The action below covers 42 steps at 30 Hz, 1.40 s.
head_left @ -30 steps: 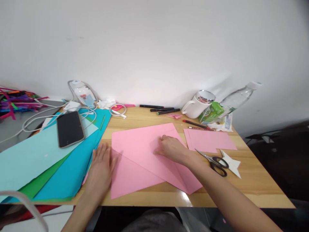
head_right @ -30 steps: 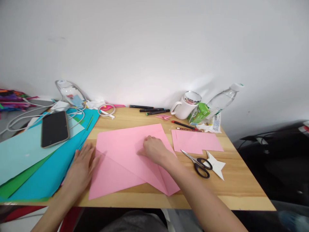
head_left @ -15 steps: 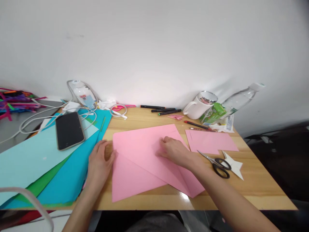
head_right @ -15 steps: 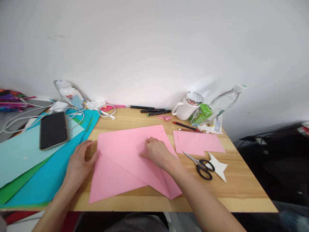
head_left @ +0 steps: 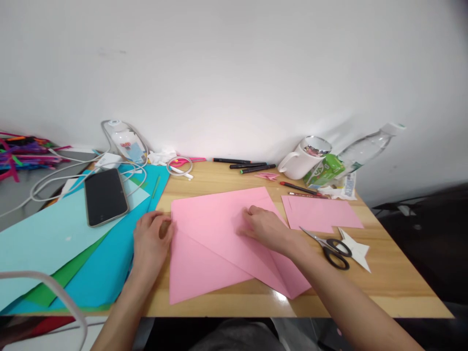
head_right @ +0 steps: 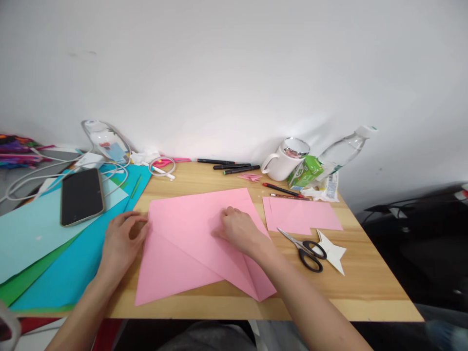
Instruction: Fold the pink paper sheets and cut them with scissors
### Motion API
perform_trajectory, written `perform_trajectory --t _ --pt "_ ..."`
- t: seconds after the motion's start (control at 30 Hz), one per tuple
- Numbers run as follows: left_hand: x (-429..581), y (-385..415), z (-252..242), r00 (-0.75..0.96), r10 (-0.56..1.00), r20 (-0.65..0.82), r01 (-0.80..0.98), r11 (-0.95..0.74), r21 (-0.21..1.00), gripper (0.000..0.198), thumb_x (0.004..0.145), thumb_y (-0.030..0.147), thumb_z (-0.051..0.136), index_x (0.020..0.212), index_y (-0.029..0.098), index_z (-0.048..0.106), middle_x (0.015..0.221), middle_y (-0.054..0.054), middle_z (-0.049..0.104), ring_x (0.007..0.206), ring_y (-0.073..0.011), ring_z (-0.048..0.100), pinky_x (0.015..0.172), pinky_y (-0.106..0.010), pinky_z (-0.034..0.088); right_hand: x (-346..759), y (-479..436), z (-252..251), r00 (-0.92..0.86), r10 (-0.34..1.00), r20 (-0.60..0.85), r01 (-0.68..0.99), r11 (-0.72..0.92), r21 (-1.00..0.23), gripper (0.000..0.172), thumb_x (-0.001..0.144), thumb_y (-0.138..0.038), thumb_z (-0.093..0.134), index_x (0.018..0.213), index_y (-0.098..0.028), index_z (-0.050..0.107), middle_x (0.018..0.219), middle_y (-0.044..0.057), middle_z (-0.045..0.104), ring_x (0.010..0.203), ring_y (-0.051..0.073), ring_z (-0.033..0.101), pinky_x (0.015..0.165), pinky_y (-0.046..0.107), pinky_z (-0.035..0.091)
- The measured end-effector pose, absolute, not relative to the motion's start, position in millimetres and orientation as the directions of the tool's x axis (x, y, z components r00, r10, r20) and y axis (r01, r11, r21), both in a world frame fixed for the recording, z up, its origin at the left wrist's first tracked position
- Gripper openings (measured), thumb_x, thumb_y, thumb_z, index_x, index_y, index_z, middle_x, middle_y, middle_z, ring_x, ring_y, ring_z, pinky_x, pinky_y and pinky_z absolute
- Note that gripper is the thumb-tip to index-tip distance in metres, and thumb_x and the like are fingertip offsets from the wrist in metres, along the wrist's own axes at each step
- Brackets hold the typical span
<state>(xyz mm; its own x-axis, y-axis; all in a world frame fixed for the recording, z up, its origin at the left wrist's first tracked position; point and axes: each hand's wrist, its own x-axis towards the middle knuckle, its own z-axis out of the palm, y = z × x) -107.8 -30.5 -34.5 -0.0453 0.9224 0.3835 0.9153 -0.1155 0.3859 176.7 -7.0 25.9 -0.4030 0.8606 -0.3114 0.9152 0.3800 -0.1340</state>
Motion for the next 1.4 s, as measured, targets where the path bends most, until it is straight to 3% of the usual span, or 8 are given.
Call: perform_trajectory --t 0.2,0.37,0.5,0.73,0.93,1.07,1.27,1.4 --pt "-103.2 -35.6 -30.4 -0.031 0.905 0.424 0.901 -0.159 0.404 0.023 0.086 0.028 0.044 0.095 0.019 0.063 0.111 -0.012 0.059 0.108 -0.0296 0.054 0.093 -0.048 0.045 179.7 -14.4 19.9 -0.399 0.881 -0.254 0.916 0.372 -0.152 0.036 0.089 -0.036 0.053 0.11 -0.008 0.055 0.099 0.014 0.06 0.091 0.025 0.058 0.076 0.031 0.044" --pt "-72.2 -50.1 -17.4 0.447 0.821 0.356 0.746 -0.561 0.359 0.036 0.092 0.03 0.042 0.127 0.023 0.048 0.14 -0.008 0.045 0.131 -0.0228 0.039 0.106 -0.044 0.037 183.9 -24.7 -3.6 -0.423 0.902 -0.086 0.899 0.407 -0.158 0.047 0.09 -0.032 0.05 0.126 -0.003 0.045 0.104 0.017 0.056 0.096 0.028 0.052 0.082 0.037 0.045" --pt "-43.4 -58.4 -19.4 0.567 0.777 0.275 0.729 -0.628 0.271 0.043 0.093 0.032 0.042 0.133 0.017 0.042 0.143 -0.013 0.042 0.134 -0.0238 0.035 0.108 -0.047 0.034 181.3 -31.1 -18.6 -0.395 0.918 0.039 0.903 0.396 -0.168 0.047 0.092 -0.031 0.044 0.128 -0.001 0.042 0.103 0.018 0.054 0.092 0.029 0.05 0.082 0.041 0.046" --pt "-31.7 -55.0 -31.8 0.596 0.759 0.261 0.771 -0.632 0.08 0.038 0.089 0.034 0.049 0.121 0.014 0.055 0.131 -0.018 0.053 0.123 -0.0299 0.049 0.101 -0.05 0.04 172.6 -51.5 -30.9 -0.281 0.935 0.215 0.916 0.329 -0.231 0.037 0.094 -0.025 0.04 0.123 -0.005 0.049 0.108 0.021 0.054 0.103 0.031 0.05 0.085 0.046 0.048" --pt "-27.2 -53.7 -23.8 0.572 0.794 0.208 0.792 -0.6 0.113 0.037 0.085 0.032 0.053 0.118 0.015 0.057 0.129 -0.018 0.054 0.119 -0.0307 0.051 0.1 -0.05 0.04 168.8 -109.8 -43.5 -0.49 0.825 0.282 0.823 0.544 -0.164 0.051 0.092 -0.026 0.043 0.138 -0.007 0.034 0.147 0.021 0.032 0.139 0.034 0.017 0.103 0.059 0.036" --pt "-21.8 -53.8 -27.8 0.538 0.806 0.245 0.81 -0.575 0.112 0.044 0.083 0.042 0.056 0.114 0.012 0.059 0.127 -0.022 0.054 0.118 -0.0338 0.051 0.1 -0.053 0.038 179.3 -140.4 -41.7 -0.575 0.794 0.197 0.794 0.6 -0.096 0.063 0.088 -0.03 0.048 0.142 -0.004 0.029 0.148 0.018 0.031 0.139 0.033 0.019 0.102 0.055 0.039" --pt "-23.8 -50.3 -30.9 0.589 0.768 0.249 0.781 -0.621 0.067 0.062 0.069 0.058 0.062 0.112 0.013 0.061 0.124 -0.022 0.057 0.114 -0.0357 0.053 0.095 -0.054 0.042 201.6 -156.7 -47.3 -0.547 0.755 0.362 0.777 0.619 -0.117 0.048 0.085 -0.007 0.043 0.133 -0.007 0.045 0.135 0.014 0.052 0.135 0.026 0.033 0.098 0.043 0.049" --pt "-23.9 -52.7 -30.7 0.578 0.768 0.275 0.788 -0.613 0.056 0.058 0.073 0.055 0.061 0.113 0.013 0.06 0.124 -0.022 0.057 0.117 -0.0354 0.052 0.097 -0.054 0.041 208.4 -151.0 -42.0 -0.519 0.752 0.407 0.792 0.602 -0.104 0.054 0.082 -0.001 0.037 0.135 -0.01 0.043 0.133 0.015 0.053 0.134 0.028 0.034 0.097 0.052 0.047"
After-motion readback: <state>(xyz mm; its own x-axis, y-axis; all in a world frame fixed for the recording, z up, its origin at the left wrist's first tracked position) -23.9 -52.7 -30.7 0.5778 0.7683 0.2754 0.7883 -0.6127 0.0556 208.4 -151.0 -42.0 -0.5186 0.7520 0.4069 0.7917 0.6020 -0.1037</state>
